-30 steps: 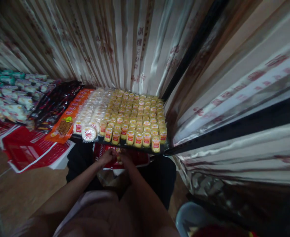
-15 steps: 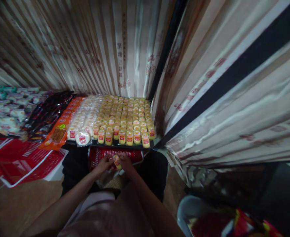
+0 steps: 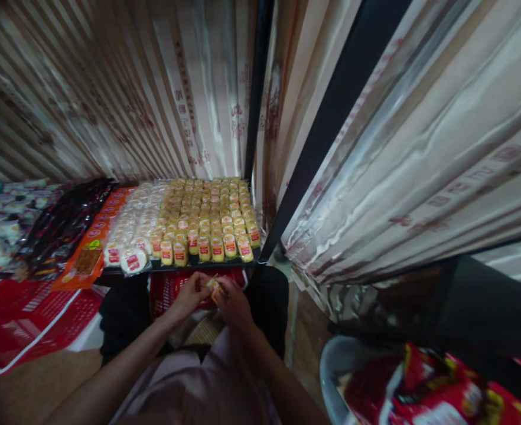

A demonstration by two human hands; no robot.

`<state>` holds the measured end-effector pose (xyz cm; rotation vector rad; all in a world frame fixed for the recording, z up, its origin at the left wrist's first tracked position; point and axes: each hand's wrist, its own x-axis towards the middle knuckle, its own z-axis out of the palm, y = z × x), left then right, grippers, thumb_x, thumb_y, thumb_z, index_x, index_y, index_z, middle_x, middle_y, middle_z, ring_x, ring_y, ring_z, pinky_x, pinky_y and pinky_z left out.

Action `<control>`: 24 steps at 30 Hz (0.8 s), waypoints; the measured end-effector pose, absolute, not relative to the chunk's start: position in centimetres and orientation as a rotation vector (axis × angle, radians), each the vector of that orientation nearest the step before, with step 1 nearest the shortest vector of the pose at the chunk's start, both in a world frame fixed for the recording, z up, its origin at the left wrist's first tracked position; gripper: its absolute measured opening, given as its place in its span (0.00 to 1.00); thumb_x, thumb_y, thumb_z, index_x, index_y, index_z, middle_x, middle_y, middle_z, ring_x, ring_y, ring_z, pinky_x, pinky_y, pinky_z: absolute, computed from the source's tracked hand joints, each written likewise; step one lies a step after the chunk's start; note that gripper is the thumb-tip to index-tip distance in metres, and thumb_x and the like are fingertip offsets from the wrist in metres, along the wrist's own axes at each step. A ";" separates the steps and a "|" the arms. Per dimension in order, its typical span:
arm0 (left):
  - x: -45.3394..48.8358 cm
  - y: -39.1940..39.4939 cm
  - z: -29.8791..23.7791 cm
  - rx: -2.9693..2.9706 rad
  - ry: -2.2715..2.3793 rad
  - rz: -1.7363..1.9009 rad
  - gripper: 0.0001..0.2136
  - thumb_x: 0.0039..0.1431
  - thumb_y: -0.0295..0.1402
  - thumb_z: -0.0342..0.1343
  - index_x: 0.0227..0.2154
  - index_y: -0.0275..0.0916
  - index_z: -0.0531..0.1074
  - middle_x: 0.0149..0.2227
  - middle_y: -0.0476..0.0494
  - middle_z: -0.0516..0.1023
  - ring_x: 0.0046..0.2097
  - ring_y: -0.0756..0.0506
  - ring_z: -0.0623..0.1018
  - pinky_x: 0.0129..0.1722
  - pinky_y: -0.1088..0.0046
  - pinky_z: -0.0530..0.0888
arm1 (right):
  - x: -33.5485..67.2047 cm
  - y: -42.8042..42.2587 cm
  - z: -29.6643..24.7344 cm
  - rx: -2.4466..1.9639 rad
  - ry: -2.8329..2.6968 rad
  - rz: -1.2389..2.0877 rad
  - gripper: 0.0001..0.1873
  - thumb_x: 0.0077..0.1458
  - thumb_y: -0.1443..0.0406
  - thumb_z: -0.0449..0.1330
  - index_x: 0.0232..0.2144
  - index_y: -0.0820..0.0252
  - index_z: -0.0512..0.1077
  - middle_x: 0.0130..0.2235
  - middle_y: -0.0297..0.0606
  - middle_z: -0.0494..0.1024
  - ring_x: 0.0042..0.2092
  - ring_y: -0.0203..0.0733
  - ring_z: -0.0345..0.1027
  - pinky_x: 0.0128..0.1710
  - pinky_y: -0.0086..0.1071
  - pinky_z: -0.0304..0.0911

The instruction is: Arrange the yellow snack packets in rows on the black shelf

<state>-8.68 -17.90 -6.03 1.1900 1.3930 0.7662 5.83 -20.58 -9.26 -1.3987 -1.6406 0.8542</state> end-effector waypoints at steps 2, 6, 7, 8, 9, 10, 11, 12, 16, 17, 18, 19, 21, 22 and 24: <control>-7.9 -17.5 -5.2 1.247 1.375 0.768 0.11 0.48 0.26 0.54 0.36 0.38 0.64 0.28 0.54 0.68 0.28 0.53 0.69 0.29 0.79 0.68 | 6.2 -20.7 -8.7 -1.396 -1.667 0.601 0.18 0.56 0.64 0.50 0.49 0.60 0.66 0.51 0.46 0.70 0.54 0.44 0.63 0.55 0.42 0.58; -6.8 -16.2 -2.8 1.495 1.419 0.833 0.13 0.51 0.28 0.53 0.42 0.37 0.66 0.34 0.49 0.71 0.31 0.52 0.70 0.36 0.74 0.69 | 6.6 -20.2 -8.3 -1.418 -1.643 0.255 0.23 0.60 0.65 0.45 0.57 0.63 0.58 0.60 0.49 0.59 0.61 0.46 0.53 0.58 0.46 0.54; -6.6 -15.8 -2.1 1.565 1.439 0.864 0.13 0.51 0.29 0.53 0.42 0.37 0.67 0.36 0.48 0.72 0.33 0.51 0.71 0.37 0.73 0.69 | 6.7 -19.9 -8.3 -1.428 -1.641 0.208 0.24 0.61 0.66 0.43 0.58 0.64 0.55 0.61 0.49 0.56 0.62 0.46 0.50 0.58 0.47 0.53; -6.5 -15.4 -1.4 1.618 1.459 0.897 0.13 0.52 0.29 0.53 0.42 0.37 0.67 0.38 0.46 0.73 0.34 0.51 0.71 0.39 0.71 0.69 | 6.7 -19.6 -8.4 -1.442 -1.642 0.171 0.25 0.61 0.66 0.42 0.60 0.64 0.52 0.62 0.49 0.53 0.63 0.47 0.46 0.59 0.49 0.52; -6.4 -15.0 -0.8 1.655 1.468 0.919 0.13 0.53 0.30 0.53 0.42 0.36 0.67 0.38 0.45 0.73 0.34 0.50 0.71 0.39 0.71 0.69 | 6.8 -19.3 -8.5 -1.456 -1.651 0.145 0.26 0.61 0.67 0.42 0.61 0.64 0.49 0.64 0.49 0.49 0.64 0.48 0.42 0.59 0.50 0.51; -6.3 -14.6 -0.2 1.680 1.473 0.933 0.13 0.53 0.31 0.53 0.42 0.36 0.67 0.39 0.45 0.73 0.34 0.50 0.72 0.39 0.71 0.69 | 6.9 -18.9 -8.7 -1.471 -1.662 0.126 0.27 0.61 0.68 0.41 0.62 0.64 0.47 0.64 0.49 0.46 0.65 0.49 0.38 0.59 0.52 0.49; -6.3 -14.2 0.2 1.698 1.477 0.940 0.13 0.53 0.31 0.53 0.42 0.36 0.67 0.39 0.44 0.73 0.34 0.50 0.72 0.38 0.71 0.70 | 6.9 -18.6 -8.8 -1.487 -1.675 0.113 0.28 0.60 0.69 0.41 0.63 0.64 0.44 0.65 0.48 0.43 0.65 0.50 0.34 0.59 0.53 0.48; -6.2 -13.9 0.6 1.715 1.478 0.941 0.13 0.54 0.31 0.53 0.42 0.36 0.67 0.39 0.44 0.73 0.34 0.50 0.72 0.38 0.71 0.70 | 7.0 -18.3 -9.0 -1.503 -1.688 0.104 0.29 0.60 0.70 0.41 0.63 0.63 0.42 0.66 0.47 0.40 0.66 0.51 0.32 0.59 0.54 0.48; -6.1 -13.1 0.7 1.770 1.506 0.971 0.12 0.54 0.32 0.53 0.42 0.36 0.68 0.39 0.44 0.73 0.32 0.50 0.72 0.37 0.71 0.71 | 7.0 -17.4 -9.7 -1.555 -1.682 0.075 0.32 0.58 0.72 0.41 0.64 0.61 0.39 0.66 0.46 0.35 0.66 0.53 0.29 0.59 0.57 0.47; -6.1 -12.9 0.5 1.771 1.513 0.982 0.12 0.53 0.32 0.54 0.42 0.36 0.68 0.39 0.44 0.73 0.32 0.50 0.72 0.37 0.71 0.71 | 6.9 -17.3 -9.8 -1.562 -1.676 0.075 0.32 0.58 0.72 0.42 0.64 0.61 0.39 0.66 0.46 0.35 0.66 0.52 0.29 0.59 0.57 0.47; -6.0 -12.8 0.3 1.768 1.517 0.994 0.12 0.53 0.32 0.54 0.42 0.36 0.68 0.39 0.44 0.73 0.31 0.51 0.72 0.36 0.71 0.71 | 6.9 -17.1 -9.8 -1.564 -1.668 0.077 0.32 0.57 0.73 0.41 0.64 0.62 0.39 0.66 0.46 0.35 0.66 0.52 0.29 0.59 0.57 0.47; -6.0 -12.7 0.2 1.764 1.516 1.006 0.13 0.53 0.32 0.54 0.42 0.36 0.68 0.39 0.44 0.73 0.31 0.51 0.72 0.36 0.71 0.71 | 6.8 -17.0 -9.9 -1.562 -1.664 0.080 0.32 0.57 0.73 0.41 0.63 0.63 0.39 0.66 0.47 0.36 0.66 0.52 0.29 0.59 0.57 0.48; -5.8 -12.4 0.1 1.756 1.505 1.027 0.13 0.53 0.33 0.54 0.42 0.36 0.68 0.38 0.44 0.74 0.31 0.51 0.72 0.34 0.72 0.71 | 6.6 -16.7 -10.0 -1.550 -1.665 0.090 0.32 0.57 0.74 0.41 0.63 0.65 0.40 0.66 0.48 0.38 0.66 0.51 0.29 0.59 0.56 0.48; -5.7 -12.3 0.2 1.753 1.497 1.035 0.13 0.53 0.33 0.54 0.42 0.36 0.68 0.38 0.44 0.74 0.31 0.51 0.72 0.34 0.72 0.71 | 6.6 -16.6 -10.0 -1.546 -1.666 0.094 0.32 0.56 0.74 0.41 0.63 0.66 0.41 0.66 0.49 0.38 0.66 0.51 0.29 0.59 0.56 0.48; -5.5 -12.0 0.6 1.750 1.487 1.043 0.13 0.53 0.33 0.54 0.42 0.35 0.68 0.37 0.45 0.74 0.31 0.51 0.72 0.33 0.73 0.71 | 6.4 -16.4 -10.1 -1.537 -1.667 0.093 0.32 0.56 0.74 0.41 0.63 0.68 0.42 0.65 0.51 0.39 0.66 0.51 0.29 0.59 0.56 0.48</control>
